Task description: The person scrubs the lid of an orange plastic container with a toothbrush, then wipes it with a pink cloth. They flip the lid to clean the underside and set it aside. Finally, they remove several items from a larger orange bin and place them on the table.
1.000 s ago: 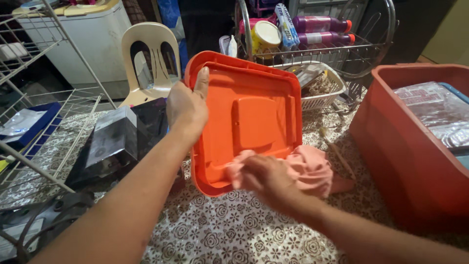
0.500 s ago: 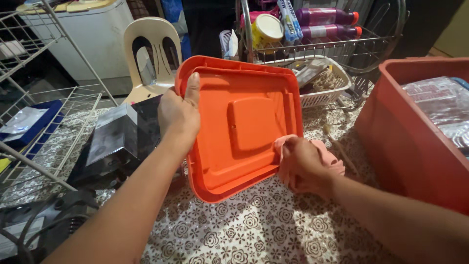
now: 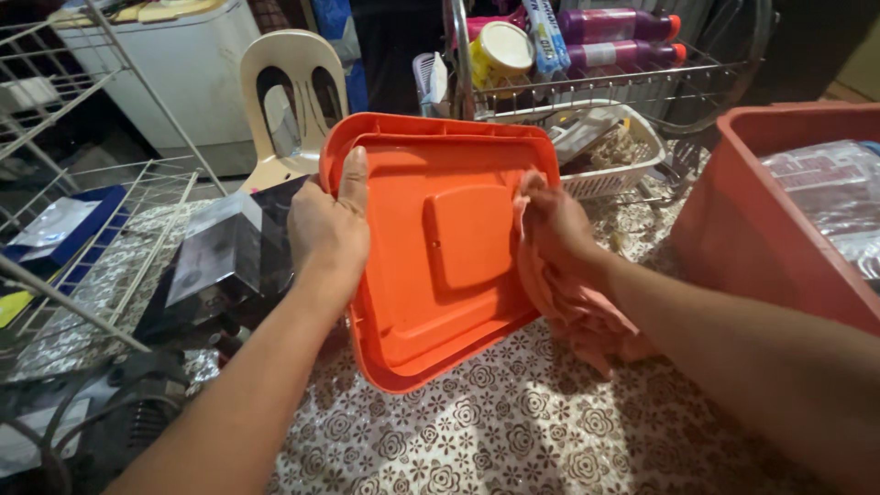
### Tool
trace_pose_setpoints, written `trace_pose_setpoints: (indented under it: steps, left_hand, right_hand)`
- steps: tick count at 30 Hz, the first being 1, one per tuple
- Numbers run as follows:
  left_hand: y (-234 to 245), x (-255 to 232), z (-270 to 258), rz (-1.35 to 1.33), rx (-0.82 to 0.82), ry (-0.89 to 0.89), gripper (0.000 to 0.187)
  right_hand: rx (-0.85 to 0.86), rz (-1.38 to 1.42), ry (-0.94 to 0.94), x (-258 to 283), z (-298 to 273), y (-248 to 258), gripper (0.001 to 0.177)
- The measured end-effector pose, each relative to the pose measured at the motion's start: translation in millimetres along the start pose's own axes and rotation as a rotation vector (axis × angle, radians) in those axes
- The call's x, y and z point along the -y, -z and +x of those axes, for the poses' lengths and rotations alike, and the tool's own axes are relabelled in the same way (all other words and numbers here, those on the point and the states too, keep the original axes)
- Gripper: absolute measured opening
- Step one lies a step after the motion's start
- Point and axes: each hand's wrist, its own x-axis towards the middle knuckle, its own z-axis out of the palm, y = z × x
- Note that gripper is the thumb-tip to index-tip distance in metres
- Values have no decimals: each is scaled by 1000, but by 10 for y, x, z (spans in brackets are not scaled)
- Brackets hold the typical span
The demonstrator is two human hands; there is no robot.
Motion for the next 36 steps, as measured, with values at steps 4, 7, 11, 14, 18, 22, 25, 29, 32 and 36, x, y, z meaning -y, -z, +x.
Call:
trace_pose_setpoints:
  steps: [4, 7, 11, 14, 18, 22, 25, 29, 32, 36]
  left_hand:
    - [10, 61, -31, -83, -17, 22, 65]
    - [18, 101, -58, -93, -18, 52, 66]
    - [-6, 121, -101, -88, -6, 39, 66]
    - [-29, 114, -124, -95, -10, 7, 65]
    - [-29, 154, -161, -143, -26, 13, 65]
    - [-13, 220, -220, -150, -45, 84, 64]
    - [-5, 255, -252, -150, -70, 123, 64]
    - [4, 262, -268, -149, -80, 109, 64]
    - [3, 200, -271, -226, -56, -24, 62]
    - [10, 58, -235, -235, 6, -157, 63]
  right_hand:
    - [100, 791, -410, -131, -507, -172, 24]
    - [188, 1004, -598, -231, -685, -195, 24]
    - [133, 294, -277, -332, -162, -166, 24]
    - [39, -70, -43, -373, 256, -160, 24]
    - [72, -108, -3, -350, 148, -199, 26]
    - [171, 499, -419, -344, -416, -294, 27]
    - [214, 1095, -718, -498, -598, -237, 37]
    - [242, -99, -636, -864, -398, 71, 28]
    - [113, -648, -356, -1119, -236, 350, 23]
    - [4, -510, -213, -1249, 58, 481, 38]
